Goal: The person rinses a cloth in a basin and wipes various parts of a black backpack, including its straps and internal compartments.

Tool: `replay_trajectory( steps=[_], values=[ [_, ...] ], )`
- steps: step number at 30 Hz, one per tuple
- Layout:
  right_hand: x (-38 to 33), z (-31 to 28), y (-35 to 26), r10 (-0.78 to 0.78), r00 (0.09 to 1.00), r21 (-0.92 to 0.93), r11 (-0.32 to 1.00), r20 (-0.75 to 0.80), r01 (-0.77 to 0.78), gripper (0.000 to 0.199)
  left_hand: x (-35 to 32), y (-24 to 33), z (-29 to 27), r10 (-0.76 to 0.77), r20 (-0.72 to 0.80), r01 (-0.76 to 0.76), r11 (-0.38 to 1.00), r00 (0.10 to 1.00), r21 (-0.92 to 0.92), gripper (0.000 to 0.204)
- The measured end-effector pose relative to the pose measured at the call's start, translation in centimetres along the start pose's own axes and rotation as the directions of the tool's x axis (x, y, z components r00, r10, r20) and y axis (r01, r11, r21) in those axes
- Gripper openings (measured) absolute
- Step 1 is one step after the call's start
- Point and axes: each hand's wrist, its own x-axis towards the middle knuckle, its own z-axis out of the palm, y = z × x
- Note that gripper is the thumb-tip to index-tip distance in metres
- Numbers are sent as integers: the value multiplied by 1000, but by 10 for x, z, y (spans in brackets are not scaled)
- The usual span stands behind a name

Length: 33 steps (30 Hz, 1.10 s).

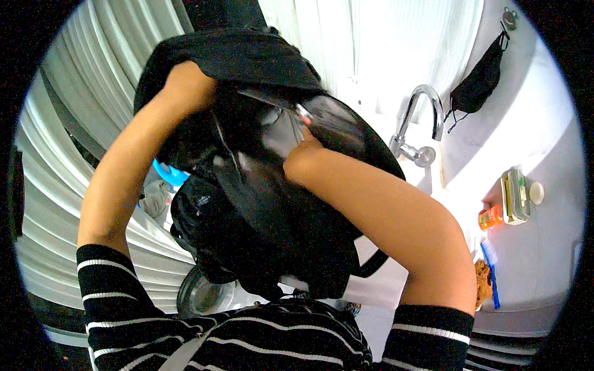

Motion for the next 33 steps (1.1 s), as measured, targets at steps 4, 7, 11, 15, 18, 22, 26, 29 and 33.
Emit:
replay_trajectory(
  steps=[4,7,11,15,18,22,26,29,33],
  values=[
    [13,-6,0,97,990,273,960,-101,-66,35,-18,63,-8,168,-74,-176,975,983,-137,14],
    [43,-1,13,140,961,363,931,-240,-45,34,-20,101,-8,195,-93,-213,942,976,-259,15],
    [59,11,19,199,914,378,924,-354,-55,31,-19,119,-5,137,137,-73,917,981,-393,19],
    [74,16,17,255,874,383,920,-413,-87,28,-9,114,-1,199,257,-111,940,946,-322,20],
    [84,14,19,270,847,385,919,-458,-84,26,-7,109,4,160,223,-77,936,961,-342,18],
    [79,25,26,285,811,388,918,-511,-79,23,-2,110,-1,155,140,-95,927,978,-363,18],
    [49,46,24,274,757,342,937,-594,-71,21,2,111,-2,164,155,-109,943,974,-313,16],
    [-43,23,20,274,832,358,928,-482,-98,13,4,108,17,173,150,-134,963,973,-235,16],
    [-159,32,51,445,716,505,850,-537,-150,7,4,81,16,86,137,-66,987,987,-144,13]
  ],
)
